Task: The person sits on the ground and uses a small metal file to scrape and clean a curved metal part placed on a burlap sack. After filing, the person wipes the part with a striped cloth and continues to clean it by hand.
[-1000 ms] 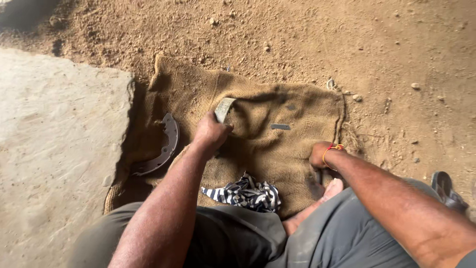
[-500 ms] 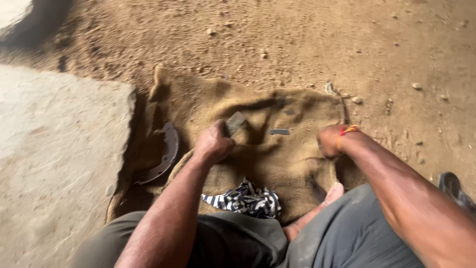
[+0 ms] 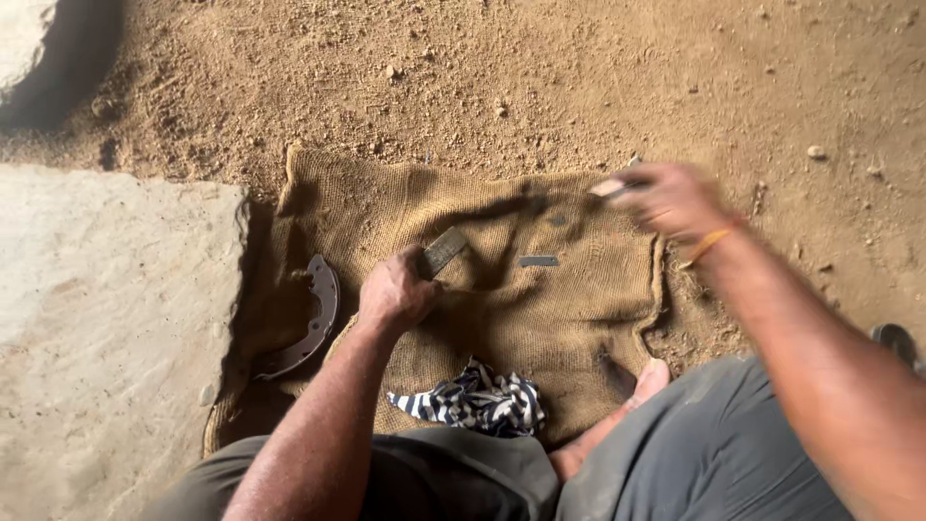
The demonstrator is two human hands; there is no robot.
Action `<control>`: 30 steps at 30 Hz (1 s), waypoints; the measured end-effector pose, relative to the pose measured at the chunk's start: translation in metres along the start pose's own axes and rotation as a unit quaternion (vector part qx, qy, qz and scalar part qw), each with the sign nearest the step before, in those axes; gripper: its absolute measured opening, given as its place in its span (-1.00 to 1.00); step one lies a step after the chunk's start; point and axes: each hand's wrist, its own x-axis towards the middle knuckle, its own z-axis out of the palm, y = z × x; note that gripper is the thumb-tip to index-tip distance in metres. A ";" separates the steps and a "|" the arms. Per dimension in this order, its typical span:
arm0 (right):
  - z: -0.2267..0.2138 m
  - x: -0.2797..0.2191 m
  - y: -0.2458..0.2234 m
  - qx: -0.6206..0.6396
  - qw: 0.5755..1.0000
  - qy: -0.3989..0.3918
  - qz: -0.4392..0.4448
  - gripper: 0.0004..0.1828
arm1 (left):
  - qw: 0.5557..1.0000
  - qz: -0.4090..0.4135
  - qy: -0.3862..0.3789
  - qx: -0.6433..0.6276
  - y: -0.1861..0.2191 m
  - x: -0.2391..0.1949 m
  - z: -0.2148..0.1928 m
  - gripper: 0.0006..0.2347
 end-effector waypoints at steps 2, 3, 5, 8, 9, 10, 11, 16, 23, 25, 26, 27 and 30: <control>0.045 0.003 -0.005 0.016 0.985 -0.116 -0.127 -0.63 | 1.000 0.005 -0.009 0.025 -0.001 -0.004 -0.002 -0.69; 0.070 0.004 -0.007 -0.013 0.980 -0.121 -0.157 -0.66 | 0.999 0.006 -0.012 0.035 -0.001 -0.006 -0.003 -0.64; 0.114 0.002 -0.014 -0.040 0.963 -0.108 -0.245 -0.74 | 0.999 0.026 0.011 0.042 0.000 -0.010 -0.006 -0.62; 0.158 -0.016 -0.020 -0.061 0.963 -0.056 -0.258 -0.78 | 0.999 0.011 0.022 0.029 -0.002 -0.012 -0.010 -0.67; 0.167 -0.022 -0.020 -0.074 0.968 -0.039 -0.237 -0.77 | 1.000 0.001 0.020 0.020 -0.003 -0.011 -0.011 -0.69; 0.172 -0.026 -0.018 -0.061 0.968 -0.026 -0.241 -0.78 | 1.000 -0.017 0.013 0.006 -0.003 -0.009 -0.012 -0.67; 0.178 -0.030 -0.016 -0.048 0.968 -0.013 -0.245 -0.79 | 0.999 -0.035 0.007 -0.008 -0.003 -0.008 -0.013 -0.65; 0.196 -0.027 -0.013 -0.057 0.972 0.007 -0.230 -0.84 | 0.998 -0.052 0.019 -0.029 -0.001 -0.004 -0.016 -0.68; 0.218 -0.016 -0.025 -0.084 0.958 0.041 -0.272 -0.87 | 0.994 -0.057 0.072 -0.053 -0.014 0.001 -0.007 -0.82; 0.217 -0.021 -0.025 -0.095 0.957 0.043 -0.271 -0.87 | 0.993 -0.060 0.081 -0.055 -0.013 0.003 -0.004 -0.82; 0.219 -0.029 -0.023 -0.112 0.955 0.039 -0.273 -0.87 | 0.993 -0.061 0.086 -0.050 -0.013 0.005 -0.002 -0.81; 0.218 -0.032 -0.021 -0.130 0.952 0.035 -0.274 -0.86 | 0.993 -0.062 0.091 -0.045 -0.012 0.006 0.000 -0.78; 0.217 -0.035 -0.018 -0.098 0.940 0.064 -0.319 -0.86 | 0.991 -0.017 0.126 -0.037 -0.019 0.005 0.004 -0.80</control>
